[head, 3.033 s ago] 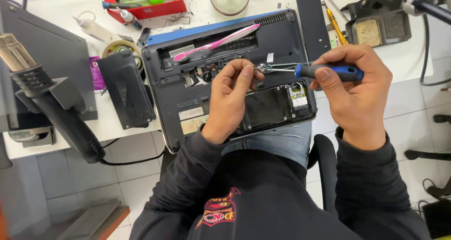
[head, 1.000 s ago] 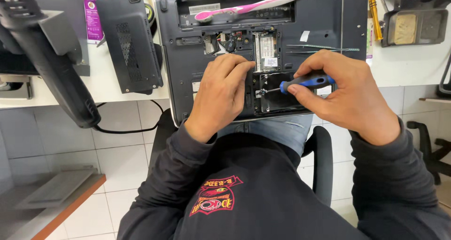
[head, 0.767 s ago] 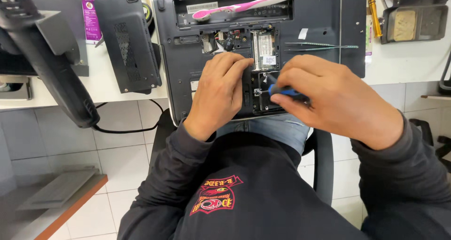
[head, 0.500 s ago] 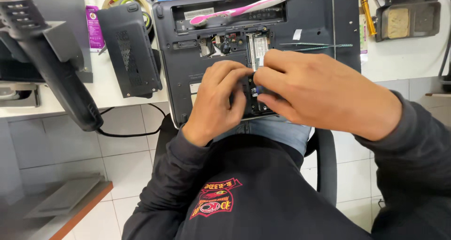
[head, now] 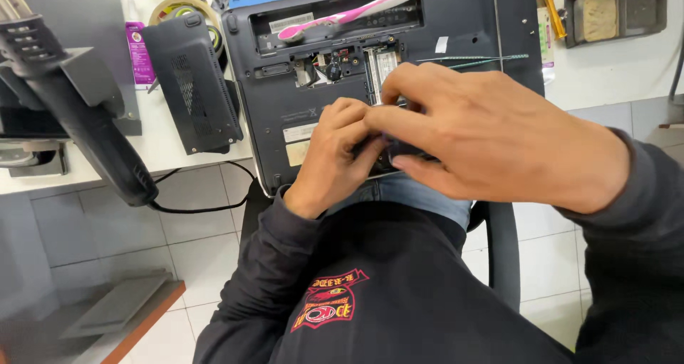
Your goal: The person places a hard drive into the drive bay of an open laptop and secures it with multiple screws using a screwdriver. The person repeatedly tightens and adjusts the screws to ensure the drive is firmly mounted.
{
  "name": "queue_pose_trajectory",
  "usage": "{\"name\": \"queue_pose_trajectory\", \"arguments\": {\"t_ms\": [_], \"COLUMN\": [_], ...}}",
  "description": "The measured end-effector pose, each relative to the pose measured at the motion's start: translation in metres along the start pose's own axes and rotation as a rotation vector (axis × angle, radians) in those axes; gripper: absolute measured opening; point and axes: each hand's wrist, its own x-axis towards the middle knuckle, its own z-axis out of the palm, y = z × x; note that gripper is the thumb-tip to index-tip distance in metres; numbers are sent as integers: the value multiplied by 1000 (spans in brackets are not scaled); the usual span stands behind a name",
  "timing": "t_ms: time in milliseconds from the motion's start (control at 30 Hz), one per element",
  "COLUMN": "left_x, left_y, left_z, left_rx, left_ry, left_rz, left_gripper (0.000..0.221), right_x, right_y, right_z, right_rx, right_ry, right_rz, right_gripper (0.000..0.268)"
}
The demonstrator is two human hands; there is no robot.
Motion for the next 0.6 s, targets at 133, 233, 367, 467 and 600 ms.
{"name": "queue_pose_trajectory", "arguments": {"t_ms": [133, 233, 367, 467, 600], "left_x": [3, 3, -2, -4, -1], "left_y": [9, 7, -4, -3, -1], "left_z": [-8, -6, 3, 3, 1], "left_rx": [-31, 19, -7, 17, 43], "left_ry": [-63, -70, 14, 8, -35], "left_rz": [12, -26, -1, 9, -2], "left_gripper": [12, 33, 12, 7, 12], "right_x": [-2, -4, -3, -2, -4], "right_y": [2, 0, -1, 2, 9], "right_z": [1, 10, 8, 1, 5], "right_rx": [27, -170, -232, -156, -50], "right_ry": [4, -31, -8, -9, -25], "right_rz": [-111, 6, 65, 10, -52], "right_gripper": [12, 36, 49, 34, 18]}}
